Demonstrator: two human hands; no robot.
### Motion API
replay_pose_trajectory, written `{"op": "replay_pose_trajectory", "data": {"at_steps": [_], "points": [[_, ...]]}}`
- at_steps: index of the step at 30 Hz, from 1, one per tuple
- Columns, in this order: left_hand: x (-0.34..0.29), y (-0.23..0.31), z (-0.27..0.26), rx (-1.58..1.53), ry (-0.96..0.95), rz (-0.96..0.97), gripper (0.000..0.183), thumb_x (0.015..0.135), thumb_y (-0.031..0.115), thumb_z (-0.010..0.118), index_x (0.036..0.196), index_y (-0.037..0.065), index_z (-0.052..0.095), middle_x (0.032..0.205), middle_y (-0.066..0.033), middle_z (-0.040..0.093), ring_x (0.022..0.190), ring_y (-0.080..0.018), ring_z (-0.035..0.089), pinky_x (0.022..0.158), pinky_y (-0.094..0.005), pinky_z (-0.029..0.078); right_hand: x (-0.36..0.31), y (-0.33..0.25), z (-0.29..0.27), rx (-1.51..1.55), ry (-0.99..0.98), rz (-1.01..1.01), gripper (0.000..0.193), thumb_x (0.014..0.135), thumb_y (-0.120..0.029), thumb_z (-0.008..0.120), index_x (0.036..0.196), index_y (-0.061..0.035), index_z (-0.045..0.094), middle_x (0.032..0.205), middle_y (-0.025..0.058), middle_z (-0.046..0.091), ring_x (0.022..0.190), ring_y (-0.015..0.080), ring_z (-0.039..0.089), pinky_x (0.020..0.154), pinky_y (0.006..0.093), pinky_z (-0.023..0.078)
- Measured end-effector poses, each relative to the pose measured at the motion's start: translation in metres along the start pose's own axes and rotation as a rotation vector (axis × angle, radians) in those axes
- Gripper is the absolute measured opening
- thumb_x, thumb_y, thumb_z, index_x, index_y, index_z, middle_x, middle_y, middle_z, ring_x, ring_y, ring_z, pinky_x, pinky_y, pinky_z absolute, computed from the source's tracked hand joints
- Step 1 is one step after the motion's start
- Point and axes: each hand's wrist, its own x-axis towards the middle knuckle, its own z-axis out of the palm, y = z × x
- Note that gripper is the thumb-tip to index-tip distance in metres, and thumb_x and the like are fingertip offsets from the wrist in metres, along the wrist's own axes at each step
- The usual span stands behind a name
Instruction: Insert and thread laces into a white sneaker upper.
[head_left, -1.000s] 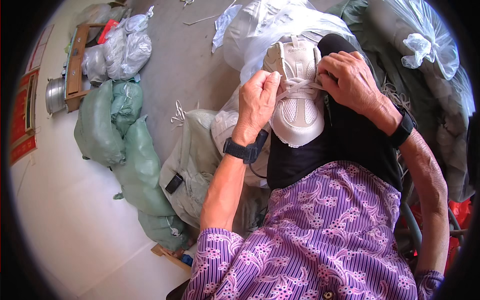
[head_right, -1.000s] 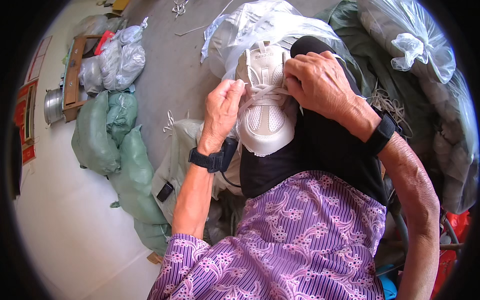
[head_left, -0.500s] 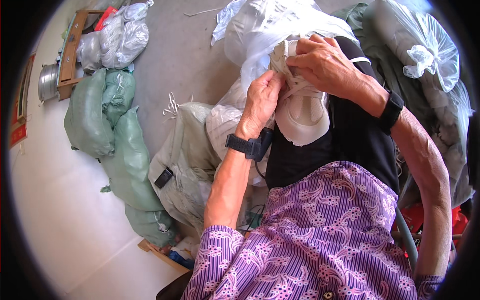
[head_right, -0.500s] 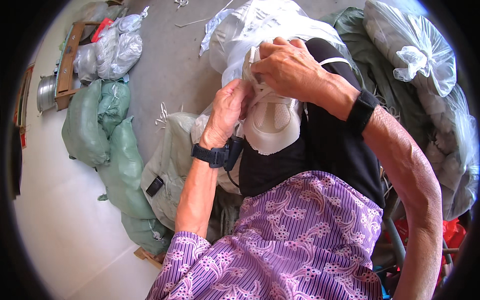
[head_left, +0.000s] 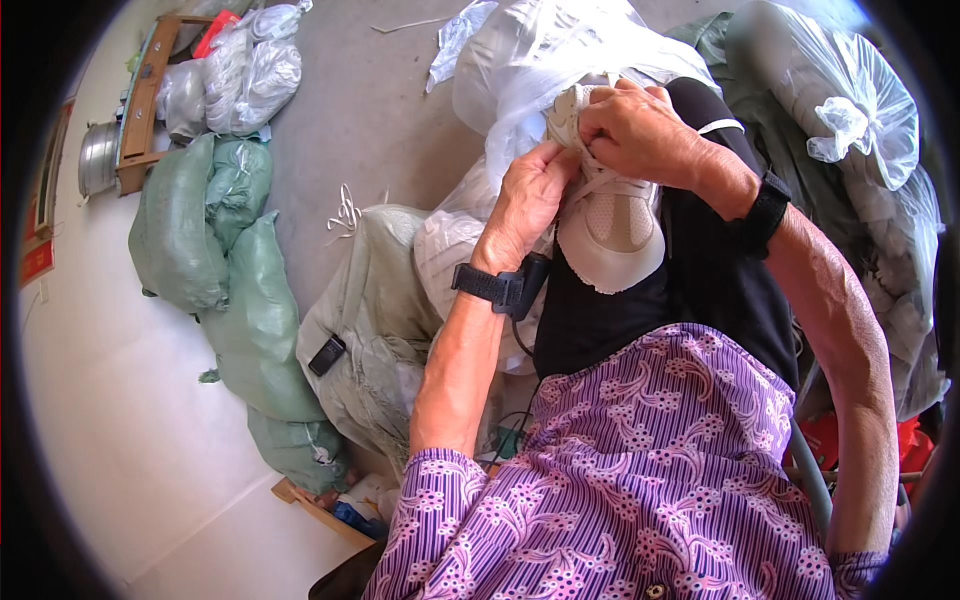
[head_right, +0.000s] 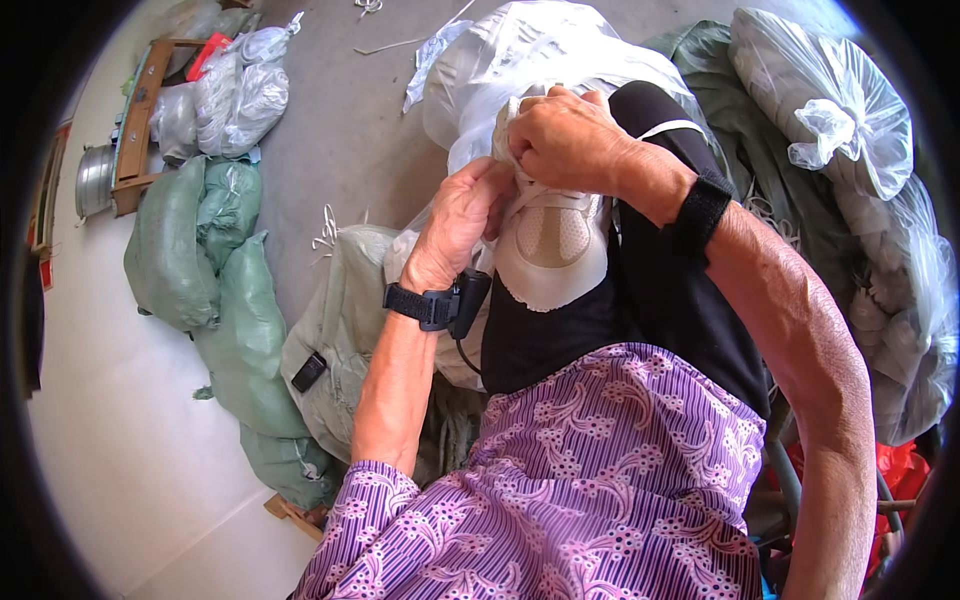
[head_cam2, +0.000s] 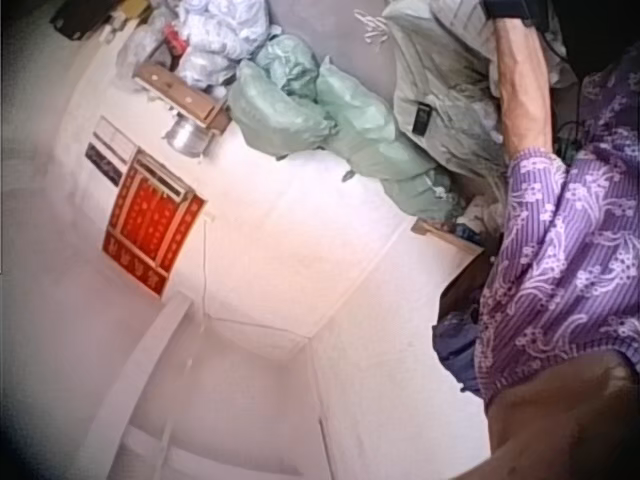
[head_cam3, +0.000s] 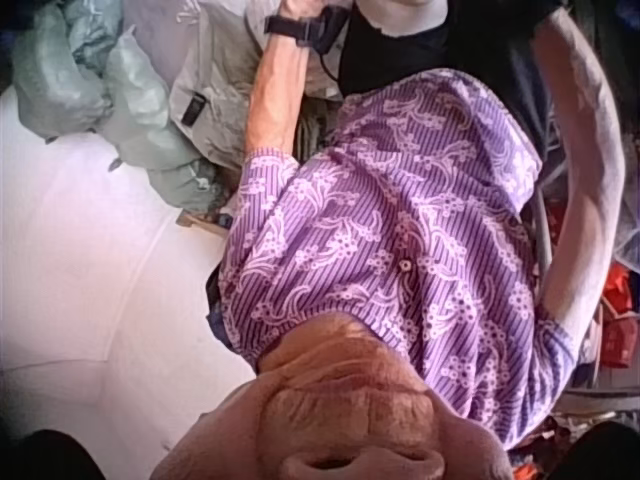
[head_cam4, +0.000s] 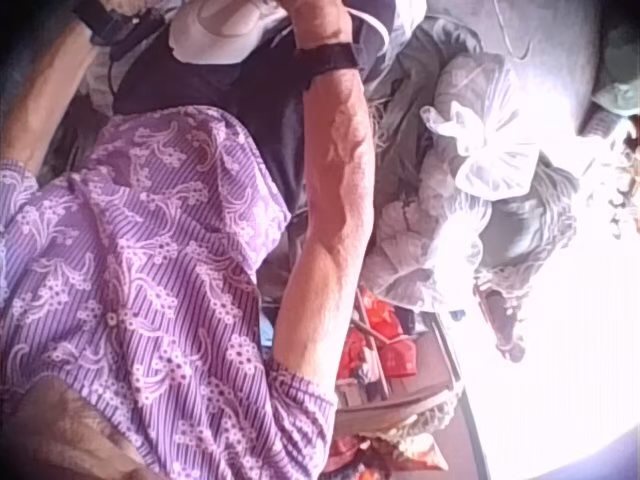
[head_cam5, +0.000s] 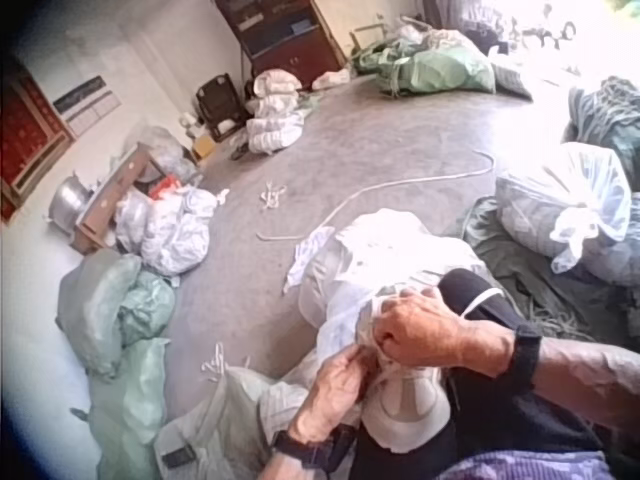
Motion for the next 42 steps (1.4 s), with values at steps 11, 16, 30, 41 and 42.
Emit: {"op": "replay_pose_trajectory", "data": {"at_steps": [11,16,30,41,42], "points": [[0.000,-0.001,0.003,0.056,-0.004,0.061,0.037,0.092,0.037,0.053,0.087,0.001,0.060,0.067,0.0028,0.051,0.063,-0.0066,0.043,0.058,-0.0234,0.039,-0.013,-0.007,-0.010,-0.245,0.124,-0.173,0.009,0.069,-0.013,0.063,0.075,-0.0085,0.068,0.088,0.0032,0.061,0.093,0.0204,0.056,0.081,0.0398,0.039],[-0.005,-0.001,-0.002,0.003,-0.002,0.044,0.041,0.093,0.042,0.052,0.080,0.004,0.057,0.063,0.0042,0.046,0.059,-0.0055,0.041,0.053,-0.0221,0.036,-0.029,0.031,-0.039,-0.489,0.212,-0.151,0.008,0.070,-0.008,0.057,0.075,-0.0072,0.063,0.085,0.0059,0.056,0.091,0.0236,0.055,0.078,0.0393,0.042],[-0.018,0.035,-0.028,-0.488,0.072,0.074,0.023,0.096,0.027,0.050,0.100,0.005,0.055,0.063,0.0055,0.038,0.049,-0.0064,0.035,0.050,-0.0248,0.036,-0.048,0.038,-0.038,-0.167,0.313,-0.131,0.022,0.077,-0.016,0.065,0.097,-0.0095,0.062,0.097,0.0067,0.056,0.098,0.0266,0.052,0.083,0.0418,0.040],[-0.024,0.068,-0.077,-0.793,0.062,0.406,0.032,0.097,0.023,0.043,0.124,0.006,0.052,0.122,-0.0112,0.059,0.114,-0.0319,0.053,0.097,-0.0498,0.040,-0.039,0.041,-0.030,-0.365,0.147,-0.074,0.010,0.079,-0.012,0.054,0.083,-0.0054,0.061,0.090,0.0054,0.058,0.095,0.0218,0.055,0.083,0.0384,0.040],[-0.021,0.064,-0.072,-0.815,0.058,0.359,0.032,0.097,0.024,0.044,0.123,0.007,0.052,0.120,-0.0105,0.059,0.110,-0.0307,0.055,0.096,-0.0492,0.041,-0.044,0.052,-0.031,-0.426,0.178,-0.057,0.010,0.079,-0.012,0.052,0.081,-0.0053,0.060,0.090,0.0070,0.058,0.095,0.0230,0.054,0.081,0.0387,0.042]]}}
